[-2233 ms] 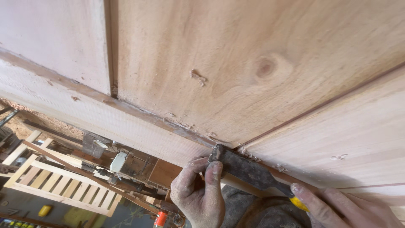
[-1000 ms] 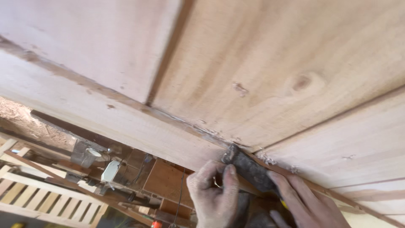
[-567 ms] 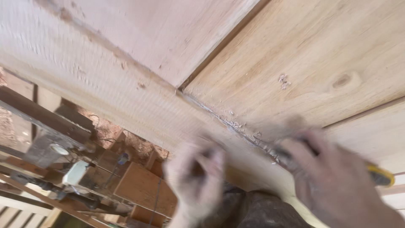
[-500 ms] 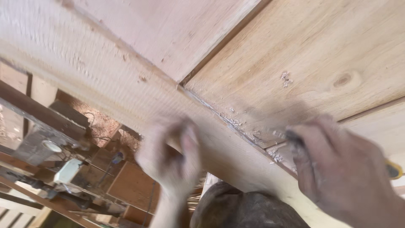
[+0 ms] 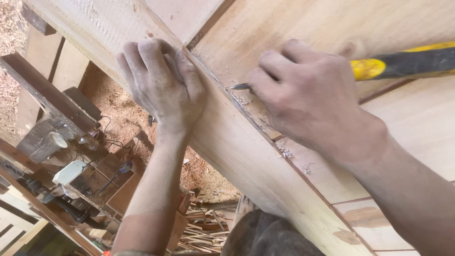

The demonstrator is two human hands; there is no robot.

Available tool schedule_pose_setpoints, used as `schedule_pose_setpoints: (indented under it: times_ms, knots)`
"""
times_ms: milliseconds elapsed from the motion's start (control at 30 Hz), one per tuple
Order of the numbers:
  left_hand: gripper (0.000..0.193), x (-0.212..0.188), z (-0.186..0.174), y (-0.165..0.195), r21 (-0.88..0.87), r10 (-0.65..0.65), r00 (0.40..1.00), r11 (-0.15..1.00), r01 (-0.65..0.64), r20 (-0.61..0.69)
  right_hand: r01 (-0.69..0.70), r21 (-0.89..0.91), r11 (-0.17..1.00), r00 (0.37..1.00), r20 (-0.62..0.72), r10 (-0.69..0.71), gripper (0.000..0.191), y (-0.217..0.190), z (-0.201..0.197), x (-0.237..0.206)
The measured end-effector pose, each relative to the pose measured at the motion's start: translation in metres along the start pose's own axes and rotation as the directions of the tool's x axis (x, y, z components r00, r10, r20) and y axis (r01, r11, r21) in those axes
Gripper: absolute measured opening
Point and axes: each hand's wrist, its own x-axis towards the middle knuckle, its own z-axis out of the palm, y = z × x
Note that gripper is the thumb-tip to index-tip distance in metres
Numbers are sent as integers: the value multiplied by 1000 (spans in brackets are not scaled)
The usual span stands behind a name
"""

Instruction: The person uses a chisel to carve and smooth a groove along the edge of a wooden board. They hold the board steady with one hand while repeatedly scraping away wood shavings with the chisel in the other hand.

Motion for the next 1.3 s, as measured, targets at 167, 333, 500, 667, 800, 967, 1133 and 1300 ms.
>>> schedule_pose_setpoints:
  times_ms: [167,333,500,667,800,967,1133,1300]
  knots:
    - [6,4,-4,1,29,15,999,999,-16,34,154,-97,983,984,107,-143,16,3,24,-6]
    - [9,8,-8,7,67,32,999,997,-34,30,212,-127,969,976,-28,-217,9,0,31,-1]
    - [16,10,-8,9,55,35,999,998,-35,5,223,-89,971,973,86,-216,21,2,36,2]
    - [35,10,-9,10,36,20,1000,999,-20,2,271,-177,946,961,-7,-276,16,0,38,-3]
    - [43,5,-9,11,89,62,998,994,-60,-20,286,-196,938,955,135,-263,18,2,32,-23]
    - [36,3,-4,4,52,68,997,996,-66,-42,310,-77,948,821,525,-226,26,-2,18,-66]
    - [11,9,4,0,51,47,998,998,-45,-32,220,-24,975,970,110,-216,17,-2,2,-54]
    - [14,10,-1,7,73,73,997,995,-70,-34,155,-113,981,988,28,-153,18,7,28,-11]
